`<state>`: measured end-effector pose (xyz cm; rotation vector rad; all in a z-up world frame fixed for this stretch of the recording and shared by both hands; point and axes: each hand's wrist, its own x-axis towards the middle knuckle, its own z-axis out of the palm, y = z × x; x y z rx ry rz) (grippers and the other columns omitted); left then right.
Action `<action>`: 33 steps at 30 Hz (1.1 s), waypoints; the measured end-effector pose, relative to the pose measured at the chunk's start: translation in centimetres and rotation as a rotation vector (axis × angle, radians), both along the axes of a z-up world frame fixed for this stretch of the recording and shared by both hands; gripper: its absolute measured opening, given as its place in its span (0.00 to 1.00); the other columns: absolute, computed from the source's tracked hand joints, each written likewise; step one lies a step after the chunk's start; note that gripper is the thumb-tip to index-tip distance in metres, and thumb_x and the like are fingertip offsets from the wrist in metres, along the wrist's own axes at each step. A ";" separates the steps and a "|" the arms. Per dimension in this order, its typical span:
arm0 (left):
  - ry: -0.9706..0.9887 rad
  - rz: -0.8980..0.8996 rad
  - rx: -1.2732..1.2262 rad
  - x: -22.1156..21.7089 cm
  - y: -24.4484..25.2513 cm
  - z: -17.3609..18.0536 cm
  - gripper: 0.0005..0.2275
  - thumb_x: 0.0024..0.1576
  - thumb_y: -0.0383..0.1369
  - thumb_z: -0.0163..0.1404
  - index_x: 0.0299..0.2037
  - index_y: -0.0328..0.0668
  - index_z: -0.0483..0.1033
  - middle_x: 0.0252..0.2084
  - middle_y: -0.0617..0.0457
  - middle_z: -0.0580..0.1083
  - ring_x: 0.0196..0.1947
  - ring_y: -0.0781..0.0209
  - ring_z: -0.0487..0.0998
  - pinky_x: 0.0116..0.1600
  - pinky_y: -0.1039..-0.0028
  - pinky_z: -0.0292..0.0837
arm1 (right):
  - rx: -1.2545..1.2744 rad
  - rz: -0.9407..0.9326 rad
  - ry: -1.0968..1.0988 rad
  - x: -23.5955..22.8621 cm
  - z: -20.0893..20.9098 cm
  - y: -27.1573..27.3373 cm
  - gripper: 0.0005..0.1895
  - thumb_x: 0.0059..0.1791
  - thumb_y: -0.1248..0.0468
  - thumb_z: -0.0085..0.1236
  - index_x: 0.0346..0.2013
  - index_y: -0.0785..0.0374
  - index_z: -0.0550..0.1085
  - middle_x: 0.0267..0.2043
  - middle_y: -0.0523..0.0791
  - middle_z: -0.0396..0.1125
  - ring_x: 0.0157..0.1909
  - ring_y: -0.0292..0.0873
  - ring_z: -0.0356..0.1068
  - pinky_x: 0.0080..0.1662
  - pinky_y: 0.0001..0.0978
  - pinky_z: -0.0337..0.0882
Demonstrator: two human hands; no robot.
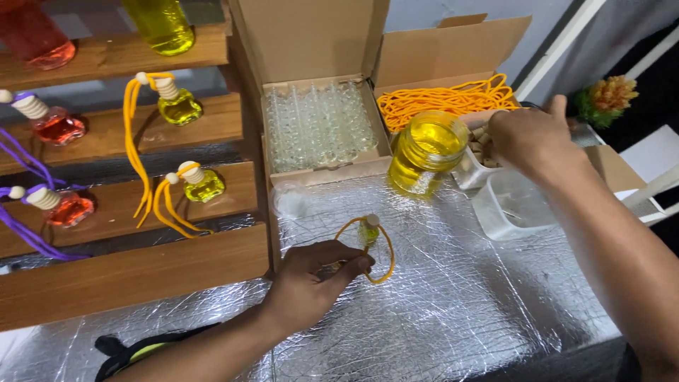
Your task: Assembling small perfume bottles by threading a cord through a wooden cap and attaching it to the bottle.
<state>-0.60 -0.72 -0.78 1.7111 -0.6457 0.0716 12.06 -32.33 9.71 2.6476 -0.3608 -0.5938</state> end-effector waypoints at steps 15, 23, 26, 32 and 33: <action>0.195 -0.045 0.060 0.0 0.2 0.4 0.11 0.57 0.40 0.56 0.38 0.43 0.87 0.34 0.54 0.85 0.31 0.65 0.81 0.36 0.74 0.73 | -0.021 -0.005 0.077 1.2 0.5 -0.9 0.14 0.53 0.69 0.44 0.29 0.57 0.77 0.26 0.43 0.66 0.39 0.47 0.70 0.59 0.48 0.46; 0.153 -0.062 0.034 0.0 0.1 0.3 0.09 0.57 0.37 0.57 0.38 0.42 0.86 0.34 0.53 0.85 0.30 0.65 0.82 0.35 0.74 0.74 | -0.027 0.007 0.160 0.9 0.5 0.9 0.09 0.53 0.64 0.43 0.31 0.56 0.71 0.29 0.41 0.68 0.43 0.44 0.69 0.62 0.51 0.43; 0.182 -0.067 0.061 0.0 0.2 0.5 0.10 0.57 0.38 0.57 0.38 0.43 0.87 0.34 0.53 0.85 0.30 0.66 0.82 0.36 0.74 0.75 | -0.016 -0.002 0.180 0.8 1.0 1.0 0.11 0.53 0.62 0.40 0.29 0.55 0.70 0.29 0.41 0.64 0.42 0.43 0.66 0.61 0.50 0.44; 0.143 -0.069 0.083 0.1 0.3 0.6 0.09 0.58 0.38 0.56 0.37 0.43 0.86 0.33 0.54 0.84 0.30 0.65 0.81 0.35 0.74 0.74 | 0.103 0.016 0.070 -0.4 2.8 0.6 0.18 0.58 0.52 0.40 0.31 0.52 0.75 0.31 0.41 0.66 0.41 0.43 0.65 0.57 0.42 0.45; 0.123 -0.068 0.083 0.1 0.3 0.6 0.09 0.58 0.39 0.56 0.37 0.43 0.86 0.34 0.54 0.85 0.30 0.65 0.82 0.35 0.74 0.75 | 0.146 0.063 -0.002 -0.8 3.2 0.5 0.16 0.58 0.55 0.41 0.35 0.53 0.76 0.31 0.42 0.68 0.40 0.45 0.65 0.58 0.42 0.45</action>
